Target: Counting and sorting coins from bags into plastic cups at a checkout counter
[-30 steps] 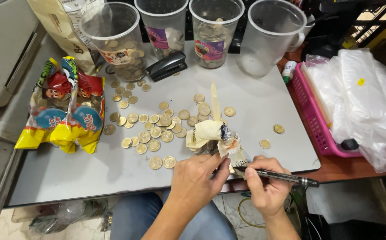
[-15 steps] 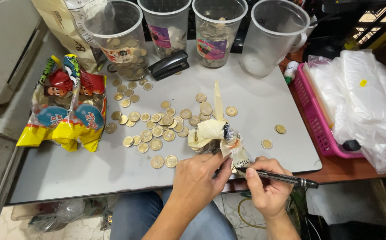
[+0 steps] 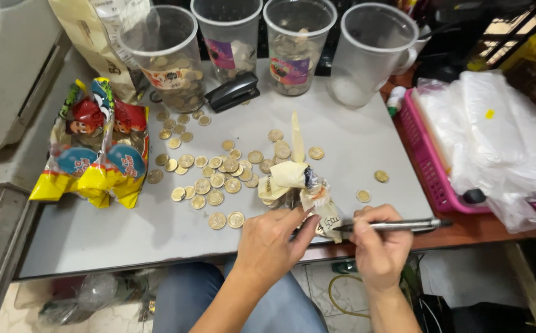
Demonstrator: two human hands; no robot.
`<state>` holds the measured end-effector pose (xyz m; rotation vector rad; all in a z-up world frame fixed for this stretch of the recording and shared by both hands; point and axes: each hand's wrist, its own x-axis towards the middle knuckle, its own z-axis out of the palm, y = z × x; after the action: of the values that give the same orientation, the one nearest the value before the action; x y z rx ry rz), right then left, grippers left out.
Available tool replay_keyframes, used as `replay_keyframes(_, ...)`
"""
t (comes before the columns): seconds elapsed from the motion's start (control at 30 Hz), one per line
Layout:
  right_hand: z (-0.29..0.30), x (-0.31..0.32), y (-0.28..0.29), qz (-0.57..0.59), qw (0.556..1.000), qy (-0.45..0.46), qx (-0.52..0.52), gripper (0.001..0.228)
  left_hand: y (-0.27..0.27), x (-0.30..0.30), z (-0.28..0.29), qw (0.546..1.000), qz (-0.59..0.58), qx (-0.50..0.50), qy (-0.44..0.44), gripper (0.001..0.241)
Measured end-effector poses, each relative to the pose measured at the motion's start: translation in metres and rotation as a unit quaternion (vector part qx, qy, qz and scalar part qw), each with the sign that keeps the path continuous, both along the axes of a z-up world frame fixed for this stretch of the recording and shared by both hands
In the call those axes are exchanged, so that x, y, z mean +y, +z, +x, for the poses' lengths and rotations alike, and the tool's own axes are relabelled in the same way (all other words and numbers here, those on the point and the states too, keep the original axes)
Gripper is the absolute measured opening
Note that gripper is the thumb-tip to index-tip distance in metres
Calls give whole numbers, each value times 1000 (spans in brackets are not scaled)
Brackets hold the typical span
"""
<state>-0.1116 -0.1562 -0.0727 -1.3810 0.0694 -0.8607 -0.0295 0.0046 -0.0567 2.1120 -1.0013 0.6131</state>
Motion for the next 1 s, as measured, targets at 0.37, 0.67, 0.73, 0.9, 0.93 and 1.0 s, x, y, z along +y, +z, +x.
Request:
replay_keyframes(0.37,-59,29,66,-27,991,128,-5,19,16,13,-55,977,-80,152,-129,51)
replay_keyframes(0.67,-72,35,51,-160,986,49,22,10,16,18,-71,981,1,163,-103,64)
replay_keyframes(0.73,-62,21,33,-58,998,39,-2,11,15,19,-67,985,20,153,-81,60)
replay_keyframes(0.9,-30,-9,12,-71,995,-60,41,6,-5,19,-57,987,44,155,-5,55)
replay_keyframes(0.93,-25,-12,11,-71,995,-65,39,6,-8,16,-53,987,45,152,-10,55)
replay_keyframes(1.0,-19,-12,4,-118,987,-69,84,11,-18,14,-50,987,82,136,19,65)
